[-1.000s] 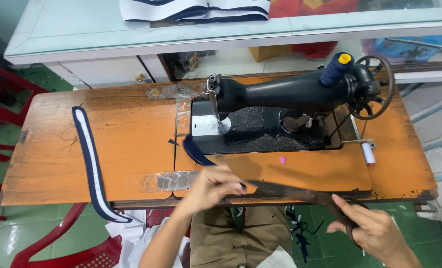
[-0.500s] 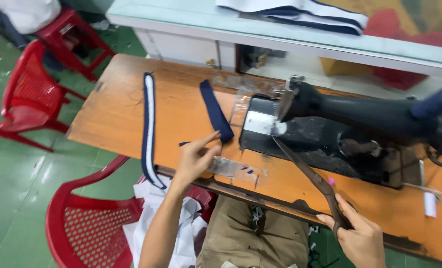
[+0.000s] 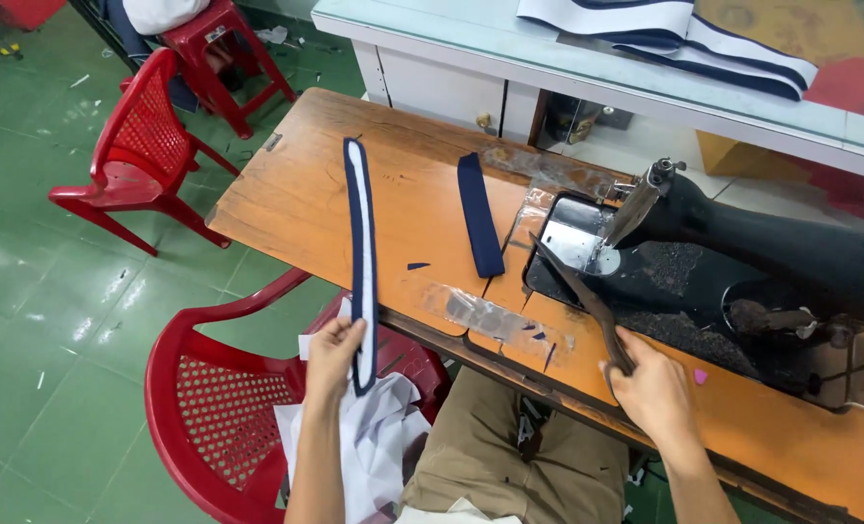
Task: The person uses shears to trim the edges of a long blue and white fabric strip. They repeatedly cut small pieces from the strip, fold the fabric, and place the trimmed pieces on the table next to a sewing machine.
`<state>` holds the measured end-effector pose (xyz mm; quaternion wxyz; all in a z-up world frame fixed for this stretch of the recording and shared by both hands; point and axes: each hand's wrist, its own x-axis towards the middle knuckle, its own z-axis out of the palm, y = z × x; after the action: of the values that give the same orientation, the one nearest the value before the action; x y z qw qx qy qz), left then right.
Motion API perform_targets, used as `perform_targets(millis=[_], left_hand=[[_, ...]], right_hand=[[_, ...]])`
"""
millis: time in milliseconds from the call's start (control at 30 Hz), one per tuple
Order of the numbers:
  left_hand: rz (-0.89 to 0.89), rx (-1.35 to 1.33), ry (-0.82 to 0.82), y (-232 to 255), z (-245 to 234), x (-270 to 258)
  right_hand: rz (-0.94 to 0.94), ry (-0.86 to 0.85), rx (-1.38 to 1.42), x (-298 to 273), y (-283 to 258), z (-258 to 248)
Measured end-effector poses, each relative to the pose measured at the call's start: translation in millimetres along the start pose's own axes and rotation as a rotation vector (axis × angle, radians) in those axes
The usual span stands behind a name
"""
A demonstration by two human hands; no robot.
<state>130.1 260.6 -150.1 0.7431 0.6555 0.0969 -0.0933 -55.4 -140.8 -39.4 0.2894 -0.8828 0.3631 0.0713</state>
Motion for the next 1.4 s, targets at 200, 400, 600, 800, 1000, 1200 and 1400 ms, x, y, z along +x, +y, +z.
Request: perform_targets(millis=[200,400,600,800,1000,1200,1400], left_hand=[[-0.143,-0.208,-0.299,-44,40,-87],[-0.233,-0.329,-0.365,-63,72,-135],[-0.241,-0.196,-0.418,-81,107,-181],[-0.392,0.138,-0.88,-65,115,-185],[-0.358,-0.382,-0.542,-25,111,-110],[-0.274,-0.297,0.164,69,46,-11],[0.499,0.916,0.238,70,-40,-12]], right_hand=[[-0.325,0.192,-0.246,8,-9,22],[-0.474,0.166,-0.5,7,-5,16],[-0.362,0.023,0.195,-58,-60,24],[-0.13,-0.475,0.672,-75,-79,52],[0.004,-0.774,0.649,-102,-38,37],[0.129,-0.81,0.399,-96,16,16],[0.015,-0.644,0.56,-90,47,19]])
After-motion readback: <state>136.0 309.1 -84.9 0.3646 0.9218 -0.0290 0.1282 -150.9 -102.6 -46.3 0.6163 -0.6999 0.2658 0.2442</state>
